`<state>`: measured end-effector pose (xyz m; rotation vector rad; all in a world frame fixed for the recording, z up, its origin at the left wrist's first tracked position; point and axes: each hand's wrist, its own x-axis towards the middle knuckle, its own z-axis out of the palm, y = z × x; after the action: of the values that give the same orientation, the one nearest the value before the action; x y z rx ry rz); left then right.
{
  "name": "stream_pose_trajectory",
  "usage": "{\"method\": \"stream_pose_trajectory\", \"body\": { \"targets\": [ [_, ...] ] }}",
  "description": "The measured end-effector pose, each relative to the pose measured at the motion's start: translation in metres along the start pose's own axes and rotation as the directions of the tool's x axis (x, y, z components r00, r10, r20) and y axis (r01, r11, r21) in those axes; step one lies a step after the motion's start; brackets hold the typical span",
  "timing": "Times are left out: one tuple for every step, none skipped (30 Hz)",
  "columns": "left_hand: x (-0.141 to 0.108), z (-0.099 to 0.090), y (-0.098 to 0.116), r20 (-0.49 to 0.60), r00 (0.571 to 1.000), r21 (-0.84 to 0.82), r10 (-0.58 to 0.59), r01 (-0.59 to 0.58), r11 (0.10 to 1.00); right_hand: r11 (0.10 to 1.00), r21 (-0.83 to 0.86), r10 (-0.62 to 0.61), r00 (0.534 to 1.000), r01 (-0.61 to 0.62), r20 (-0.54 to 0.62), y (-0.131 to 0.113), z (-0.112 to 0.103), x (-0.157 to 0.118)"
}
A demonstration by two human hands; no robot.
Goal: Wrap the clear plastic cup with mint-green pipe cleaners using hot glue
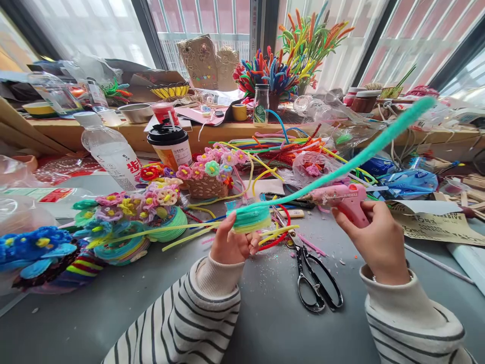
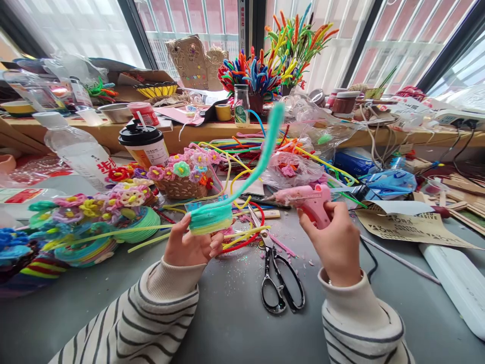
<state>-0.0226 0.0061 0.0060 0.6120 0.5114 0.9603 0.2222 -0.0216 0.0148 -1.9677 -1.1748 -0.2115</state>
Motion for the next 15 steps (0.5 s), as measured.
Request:
{"method": "stream_pose_trajectory", "body": {
  "targets": [
    [0.0,-0.001,-0.001,-0.024,0.999,0.03,0.02,-0.02,0.999,0.999,-0.037,0.038,0.998,-0.036,0.049,0.009,0.0,0.001],
    [0.001,-0.001,-0.002,-0.05,0.998,0.055,0.038,-0.036,0.998,0.995,-0.077,0.07,0.993,-0.063,0.097,0.018,0.0,0.002],
    [0.002,-0.001,-0.003,-0.078,0.995,0.075,0.06,-0.054,0.996,0.99,-0.118,0.095,0.986,-0.079,0.14,0.029,0.002,0.002],
    [0.002,-0.001,-0.004,-0.106,0.991,0.091,0.086,-0.077,0.993,0.986,-0.147,0.101,0.98,-0.076,0.174,0.039,0.003,0.002],
    [0.003,-0.001,-0.005,-0.134,0.984,0.103,0.118,-0.105,0.989,0.984,-0.169,0.093,0.976,-0.059,0.199,0.049,0.004,0.001],
    [0.003,-0.001,-0.006,-0.161,0.975,0.114,0.153,-0.136,0.984,0.982,-0.185,0.069,0.973,-0.029,0.218,0.058,0.005,0.0],
    [0.004,-0.001,-0.008,-0.183,0.966,0.128,0.184,-0.162,0.978,0.982,-0.186,0.018,0.974,0.025,0.225,0.064,0.004,-0.001],
    [0.004,-0.001,-0.009,-0.199,0.958,0.144,0.207,-0.18,0.973,0.979,-0.179,-0.057,0.975,0.097,0.216,0.067,0.001,-0.002],
    [0.005,-0.002,-0.01,-0.212,0.951,0.162,0.226,-0.194,0.968,0.97,-0.164,-0.148,0.972,0.178,0.185,0.065,-0.004,-0.005],
    [0.006,-0.003,-0.011,-0.22,0.944,0.183,0.246,-0.208,0.961,0.955,-0.15,-0.239,0.963,0.256,0.121,0.06,-0.011,-0.008],
    [0.006,-0.005,-0.013,-0.224,0.936,0.21,0.272,-0.226,0.951,0.931,-0.134,-0.33,0.94,0.339,0.085,0.05,-0.019,-0.011],
    [0.007,-0.007,-0.014,-0.225,0.927,0.242,0.302,-0.247,0.938,0.912,-0.122,-0.397,0.918,0.392,-0.017,0.037,-0.029,-0.015],
    [0.008,-0.009,-0.015,-0.222,0.917,0.273,0.331,-0.267,0.924,0.891,-0.107,-0.452,0.887,0.442,-0.096,0.022,-0.038,-0.018],
    [0.009,-0.011,-0.016,-0.219,0.908,0.303,0.358,-0.286,0.909,0.867,-0.085,-0.497,0.848,0.49,-0.186,0.005,-0.046,-0.021],
    [0.009,-0.013,-0.016,-0.215,0.9,0.327,0.379,-0.299,0.896,0.812,-0.063,-0.578,0.787,0.58,-0.214,-0.012,-0.051,-0.023]
  ]
}}
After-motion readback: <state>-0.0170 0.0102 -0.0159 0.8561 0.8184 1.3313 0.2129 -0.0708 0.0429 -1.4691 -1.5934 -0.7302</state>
